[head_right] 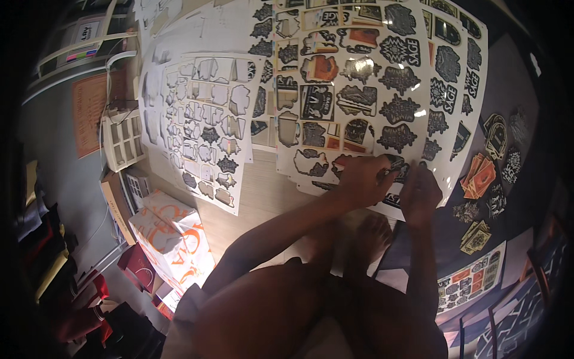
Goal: The person peels individual stickers from a large printed sheet using their fingers. They remove each sticker and place it on the table, continuing the process across multiple designs.
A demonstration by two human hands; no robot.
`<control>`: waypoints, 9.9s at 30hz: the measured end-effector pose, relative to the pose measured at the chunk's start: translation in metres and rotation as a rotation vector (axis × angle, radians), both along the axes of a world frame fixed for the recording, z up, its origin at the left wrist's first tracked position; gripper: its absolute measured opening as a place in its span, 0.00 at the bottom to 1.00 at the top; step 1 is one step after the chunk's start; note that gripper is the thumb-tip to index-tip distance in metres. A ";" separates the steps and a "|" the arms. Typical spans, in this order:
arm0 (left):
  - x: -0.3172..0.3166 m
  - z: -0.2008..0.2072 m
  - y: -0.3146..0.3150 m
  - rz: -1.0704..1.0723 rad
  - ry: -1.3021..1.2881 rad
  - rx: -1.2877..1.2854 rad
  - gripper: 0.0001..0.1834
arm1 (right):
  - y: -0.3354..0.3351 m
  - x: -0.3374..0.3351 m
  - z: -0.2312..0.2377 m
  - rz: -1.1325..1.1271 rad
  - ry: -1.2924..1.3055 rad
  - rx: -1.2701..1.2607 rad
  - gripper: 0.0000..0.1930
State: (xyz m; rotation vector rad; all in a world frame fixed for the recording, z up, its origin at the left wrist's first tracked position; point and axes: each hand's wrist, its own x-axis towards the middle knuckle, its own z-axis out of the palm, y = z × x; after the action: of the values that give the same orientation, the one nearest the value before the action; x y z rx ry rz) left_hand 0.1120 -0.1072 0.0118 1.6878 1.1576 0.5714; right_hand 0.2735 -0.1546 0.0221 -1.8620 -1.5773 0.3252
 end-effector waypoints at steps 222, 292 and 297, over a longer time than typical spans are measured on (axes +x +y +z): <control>-0.057 0.040 0.059 -0.161 -0.427 -0.877 0.14 | 0.022 -0.008 0.017 -0.187 1.971 -0.737 0.25; -0.026 0.020 0.038 0.123 -0.351 -0.998 0.12 | -0.012 -0.013 0.015 -0.273 1.657 -0.480 0.20; -0.024 0.014 0.034 0.206 -0.494 -1.033 0.12 | -0.010 -0.015 0.012 -0.199 1.831 -0.463 0.19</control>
State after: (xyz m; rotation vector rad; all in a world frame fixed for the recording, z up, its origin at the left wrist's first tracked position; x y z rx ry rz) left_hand 0.0878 -0.0731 0.0256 0.5111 0.9879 0.3679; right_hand 0.2585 -0.1643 0.0336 -1.0352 -0.0115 1.7212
